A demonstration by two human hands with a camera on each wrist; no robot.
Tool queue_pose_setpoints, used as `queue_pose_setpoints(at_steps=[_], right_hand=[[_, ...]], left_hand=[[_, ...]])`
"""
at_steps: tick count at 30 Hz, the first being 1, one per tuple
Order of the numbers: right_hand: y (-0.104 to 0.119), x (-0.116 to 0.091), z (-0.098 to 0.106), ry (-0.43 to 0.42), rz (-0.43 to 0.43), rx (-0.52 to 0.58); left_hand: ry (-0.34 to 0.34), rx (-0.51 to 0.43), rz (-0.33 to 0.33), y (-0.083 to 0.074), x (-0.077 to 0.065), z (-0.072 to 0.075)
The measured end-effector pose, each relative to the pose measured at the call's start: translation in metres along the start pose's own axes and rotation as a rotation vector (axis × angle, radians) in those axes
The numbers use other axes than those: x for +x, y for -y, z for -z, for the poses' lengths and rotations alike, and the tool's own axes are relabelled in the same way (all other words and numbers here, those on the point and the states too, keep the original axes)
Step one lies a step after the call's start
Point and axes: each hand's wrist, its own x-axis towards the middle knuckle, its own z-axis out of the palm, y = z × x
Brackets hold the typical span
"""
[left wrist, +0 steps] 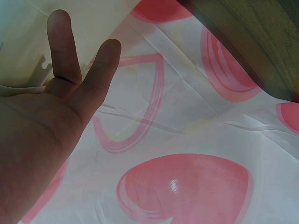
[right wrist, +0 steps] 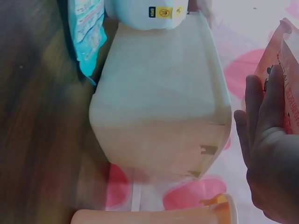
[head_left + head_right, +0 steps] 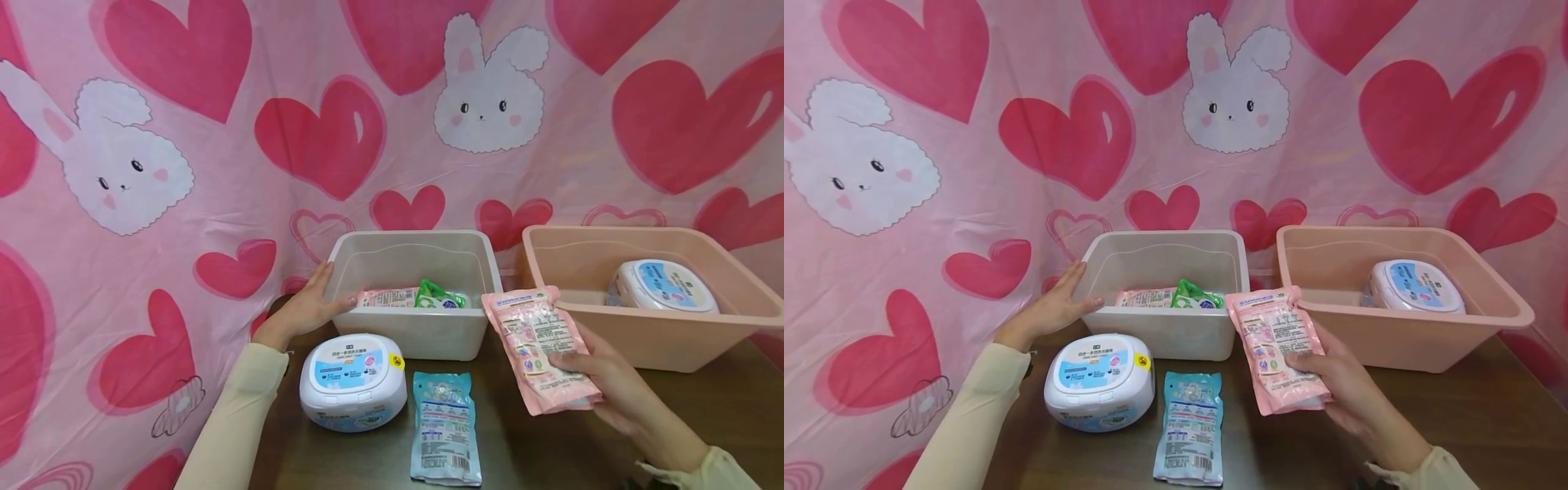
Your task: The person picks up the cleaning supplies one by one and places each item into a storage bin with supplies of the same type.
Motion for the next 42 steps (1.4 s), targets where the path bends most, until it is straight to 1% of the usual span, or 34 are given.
queue_pose_setpoints(at_steps=[8,10,14,17,22,25,29,31,33,37,40,42], right_hand=[[0.01,0.018,-0.006,0.004,-0.006,0.036],[0.014,0.023,-0.007,0.006,-0.016,0.062],[0.024,0.034,-0.009,0.026,-0.065,0.153],[0.031,0.043,-0.013,0.026,-0.1,0.206],[0.038,0.055,-0.023,-0.033,-0.154,0.212],[0.041,0.065,-0.028,-0.057,-0.172,0.246],[0.043,0.081,-0.033,-0.109,-0.192,0.288],[0.042,0.089,-0.034,-0.145,-0.217,0.284],[0.041,0.097,-0.034,-0.164,-0.249,0.273],[0.04,0.114,-0.032,-0.111,-0.261,0.376],[0.041,0.124,-0.03,-0.05,-0.233,0.462],[0.042,0.129,-0.03,-0.025,-0.221,0.46]], left_hand=[[0.005,-0.017,0.009,0.0,0.0,0.0],[0.007,-0.014,0.013,0.0,0.0,-0.001],[0.01,-0.013,0.022,-0.001,0.0,-0.001],[0.009,-0.013,0.016,-0.001,0.0,-0.001],[0.008,-0.012,0.011,-0.001,0.001,-0.002],[0.007,-0.012,0.013,-0.002,0.001,-0.003],[0.001,-0.002,0.017,0.0,0.002,-0.003],[-0.001,0.003,0.017,0.0,0.003,-0.004],[-0.002,0.006,0.021,0.0,0.003,-0.003],[-0.003,0.008,0.023,-0.002,0.002,-0.002],[-0.005,0.025,0.017,-0.002,0.001,-0.002],[-0.009,0.036,0.017,-0.002,0.0,-0.001]])
